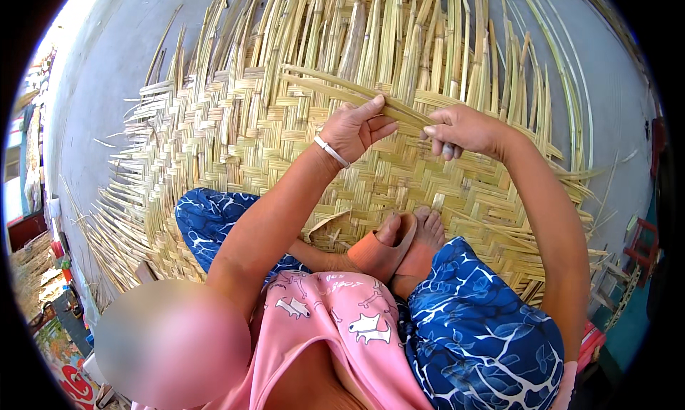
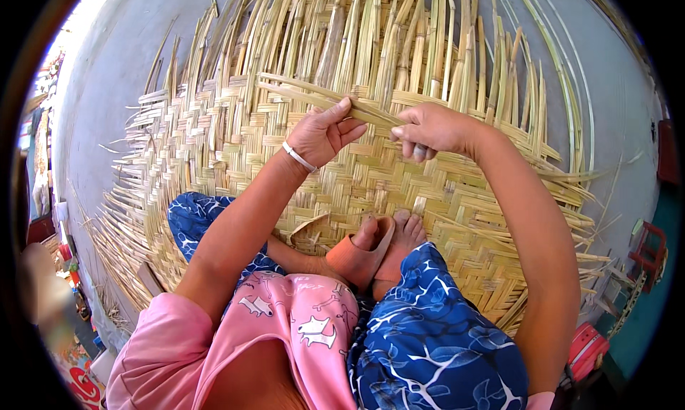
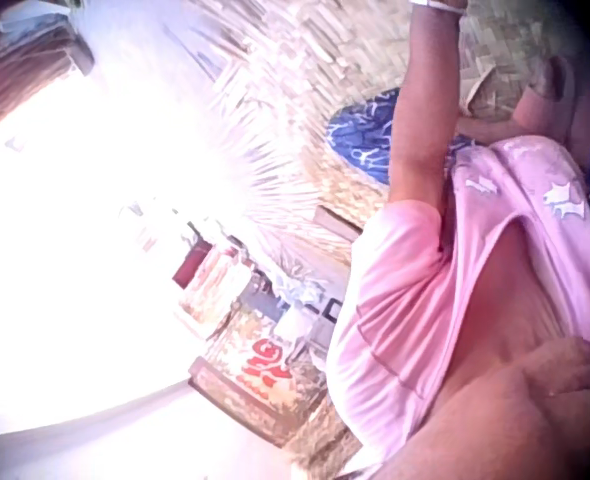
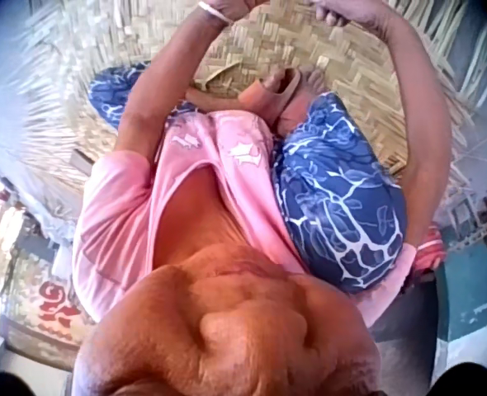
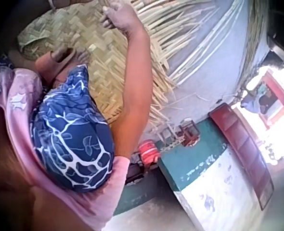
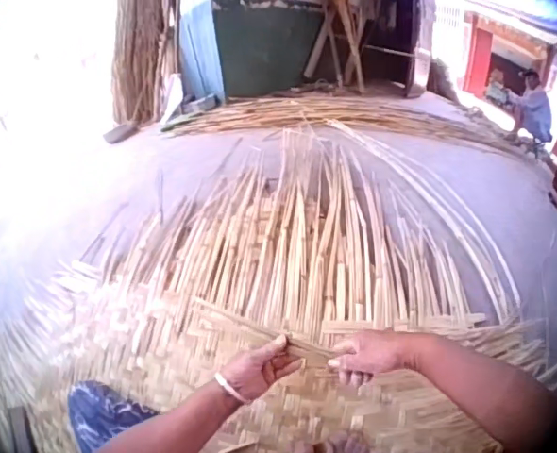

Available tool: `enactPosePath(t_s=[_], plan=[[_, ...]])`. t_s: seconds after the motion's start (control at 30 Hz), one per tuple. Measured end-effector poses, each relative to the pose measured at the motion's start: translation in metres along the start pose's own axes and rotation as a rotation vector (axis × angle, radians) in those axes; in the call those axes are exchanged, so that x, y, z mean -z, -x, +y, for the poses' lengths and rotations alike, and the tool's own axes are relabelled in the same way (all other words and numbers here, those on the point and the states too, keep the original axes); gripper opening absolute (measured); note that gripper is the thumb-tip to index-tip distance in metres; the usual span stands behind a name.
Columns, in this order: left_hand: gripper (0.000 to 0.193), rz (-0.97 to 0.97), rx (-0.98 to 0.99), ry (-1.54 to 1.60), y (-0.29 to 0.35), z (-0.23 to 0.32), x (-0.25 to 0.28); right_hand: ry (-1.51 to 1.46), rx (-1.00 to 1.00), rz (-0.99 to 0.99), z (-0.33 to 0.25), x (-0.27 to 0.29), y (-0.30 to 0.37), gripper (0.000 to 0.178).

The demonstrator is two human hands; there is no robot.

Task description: The person sits on the floor and weaves a large circular mat or basket base using dried palm leaves. They interlace the leaves by hand, periodically adjusting the structure and adding new strands to continue the pattern.

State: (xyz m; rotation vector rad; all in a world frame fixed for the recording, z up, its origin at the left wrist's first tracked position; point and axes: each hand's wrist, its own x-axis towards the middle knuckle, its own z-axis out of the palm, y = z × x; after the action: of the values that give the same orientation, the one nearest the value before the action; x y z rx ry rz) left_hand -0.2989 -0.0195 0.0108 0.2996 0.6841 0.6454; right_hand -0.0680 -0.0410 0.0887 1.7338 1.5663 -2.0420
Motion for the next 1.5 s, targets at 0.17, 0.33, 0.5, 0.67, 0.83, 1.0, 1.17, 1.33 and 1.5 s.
enactPosePath(t_s=[0.17, 0.33, 0.5, 0.67, 0.83, 1.0, 1.17, 1.33, 1.5], plan=[[0.041, 0.057, -0.079, -0.390, -0.038, 0.060, 0.002, 0.117, -0.001, 0.430, 0.006, 0.012, 0.002, 0.026], [0.048, 0.054, -0.137, -0.696, -0.100, 0.112, -0.011, -0.332, 0.108, 0.700, 0.030, 0.029, -0.006, 0.029], [0.046, -0.021, -0.123, -1.214, -0.176, 0.118, -0.016, -0.570, 0.185, 0.787, 0.032, 0.030, -0.022, 0.034], [0.035, -0.111, -0.155, -2.314, -0.236, 0.117, -0.023, -0.584, 0.146, 0.760, 0.028, 0.030, -0.030, 0.038], [0.041, 0.385, -0.133, -2.124, -0.225, 0.108, -0.070, -0.616, 0.130, 0.735, 0.034, 0.028, -0.036, 0.035], [0.031, 0.261, -0.111, -1.751, -0.230, 0.124, -0.048, -0.658, 0.156, 0.702, 0.038, 0.025, -0.046, 0.031], [0.041, 0.112, -0.053, -1.155, -0.196, 0.131, -0.028, -0.662, 0.144, 0.696, 0.041, 0.027, -0.047, 0.030], [0.046, 0.142, 0.050, -1.189, -0.177, 0.124, -0.024, -0.670, 0.140, 0.696, 0.042, 0.027, -0.044, 0.030], [0.041, 0.231, 0.074, -1.843, -0.171, 0.104, -0.036, -0.657, 0.155, 0.690, 0.039, 0.017, -0.038, 0.032]])
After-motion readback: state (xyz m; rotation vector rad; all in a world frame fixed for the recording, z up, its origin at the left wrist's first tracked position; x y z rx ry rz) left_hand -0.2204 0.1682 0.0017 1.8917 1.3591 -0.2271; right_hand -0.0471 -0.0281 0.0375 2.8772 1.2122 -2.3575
